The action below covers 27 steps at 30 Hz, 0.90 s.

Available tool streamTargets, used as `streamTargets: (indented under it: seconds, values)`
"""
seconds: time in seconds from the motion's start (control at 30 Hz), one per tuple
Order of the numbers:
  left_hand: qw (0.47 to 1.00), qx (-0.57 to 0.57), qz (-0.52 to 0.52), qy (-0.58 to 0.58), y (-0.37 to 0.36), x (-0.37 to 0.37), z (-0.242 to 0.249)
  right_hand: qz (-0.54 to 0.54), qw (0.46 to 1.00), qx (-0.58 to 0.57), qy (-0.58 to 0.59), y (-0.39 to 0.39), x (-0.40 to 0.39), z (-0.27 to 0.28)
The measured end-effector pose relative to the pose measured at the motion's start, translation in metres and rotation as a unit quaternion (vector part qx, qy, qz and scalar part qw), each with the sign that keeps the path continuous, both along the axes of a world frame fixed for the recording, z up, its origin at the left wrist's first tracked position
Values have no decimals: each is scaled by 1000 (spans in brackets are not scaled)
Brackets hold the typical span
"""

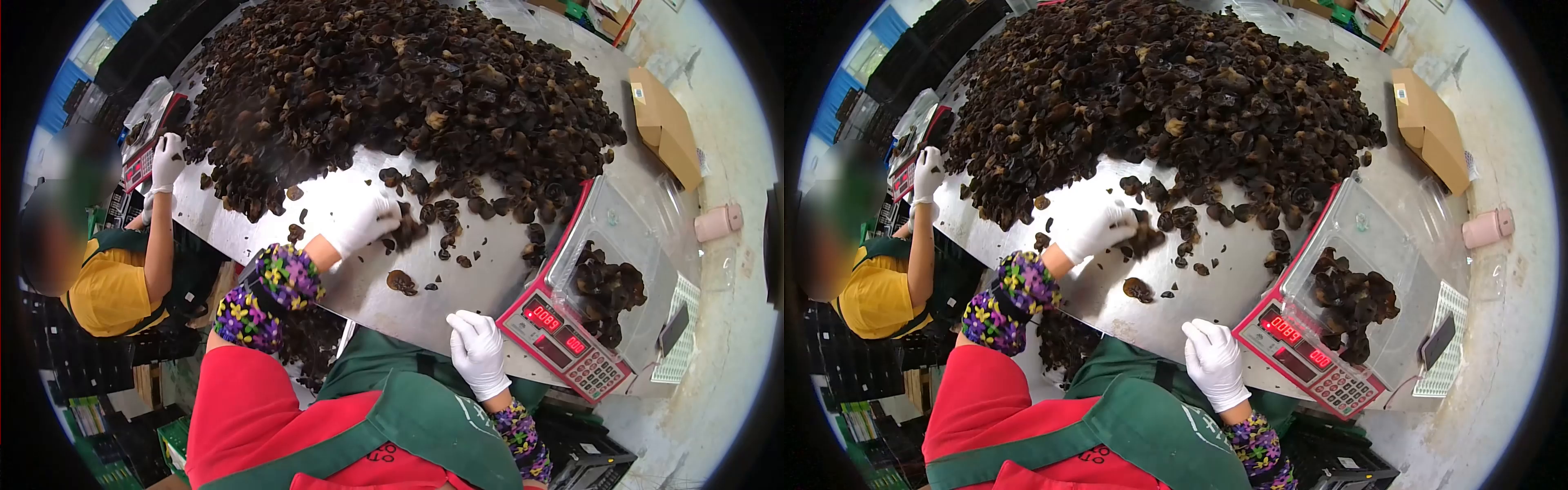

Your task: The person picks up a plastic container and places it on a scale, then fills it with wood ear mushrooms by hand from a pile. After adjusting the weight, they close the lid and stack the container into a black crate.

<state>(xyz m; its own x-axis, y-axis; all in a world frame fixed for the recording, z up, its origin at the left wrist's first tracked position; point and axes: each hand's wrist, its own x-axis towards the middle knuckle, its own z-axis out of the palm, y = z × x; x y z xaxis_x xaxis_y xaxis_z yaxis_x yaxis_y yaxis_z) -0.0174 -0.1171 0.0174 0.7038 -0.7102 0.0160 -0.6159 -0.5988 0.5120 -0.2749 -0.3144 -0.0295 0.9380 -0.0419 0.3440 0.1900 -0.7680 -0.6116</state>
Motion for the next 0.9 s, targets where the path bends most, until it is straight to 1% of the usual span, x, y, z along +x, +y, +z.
streamTargets:
  seconds: [0.03, 0.07, 0.1, 0.17, 0.23, 0.3, 0.33, 0.37, 0.43, 0.47, 0.5, 0.57, 0.6, 0.67, 0.7, 0.77, 0.8, 0.83, 0.9]
  values:
    - [998, -29, -54, -25, 0, -8, 0, -2, 1000, 2, 0, 0, 0, 0]
    - [992, -111, -52, 14, -1, -13, -3, -5, 1000, 5, 2, 1, -2, 0]
    - [992, -110, -54, 16, 2, -14, -3, -7, 1000, 5, 5, 1, -2, 0]
    - [992, -92, 68, -55, 13, -16, 6, -4, 1000, 5, 1, 1, -1, 0]
    - [982, -132, 134, 0, 30, -7, 6, -4, 1000, 8, 4, 1, -2, 0]
    - [977, -129, 166, -23, 48, -8, 9, -1, 1000, 11, 3, 1, -1, -1]
    - [973, -143, 180, 12, 58, -10, 5, 0, 1000, 6, 2, 0, -1, -2]
    - [973, -142, 184, 10, 66, -16, 6, 0, 1000, 0, 1, 0, -1, -3]
    - [985, -81, 153, 9, 82, -35, 12, 4, 1000, 5, 1, 0, -1, -3]
    - [989, -19, 149, -10, 91, -46, 18, 4, 1000, 1, -1, 0, -1, -3]
    - [988, -19, 151, -10, 103, -56, 17, 3, 1000, -2, -2, 0, -1, -3]
    - [989, 32, 145, -16, 133, -75, 13, 5, 1000, 1, -4, -1, -1, -4]
    - [989, 34, 144, -14, 151, -88, 11, 5, 1000, 4, -5, -1, -2, -4]
    - [971, 172, 142, -90, 178, -110, 7, 3, 1000, 5, -5, 0, -2, -2]
    - [971, 172, 141, -89, 181, -117, 13, 4, 1000, 4, -8, 0, -2, -2]
    - [960, 238, 127, -75, 182, -127, 35, 5, 1000, 2, -8, -1, -1, -2]
    - [965, 207, 123, -103, 178, -128, 38, 5, 1000, 1, -12, -1, -1, -3]
    - [965, 207, 123, -103, 169, -125, 37, 6, 1000, 1, -15, 0, -1, -3]
    - [973, 112, 156, -126, 141, -114, 34, 6, 1000, -1, -16, 0, -2, -3]
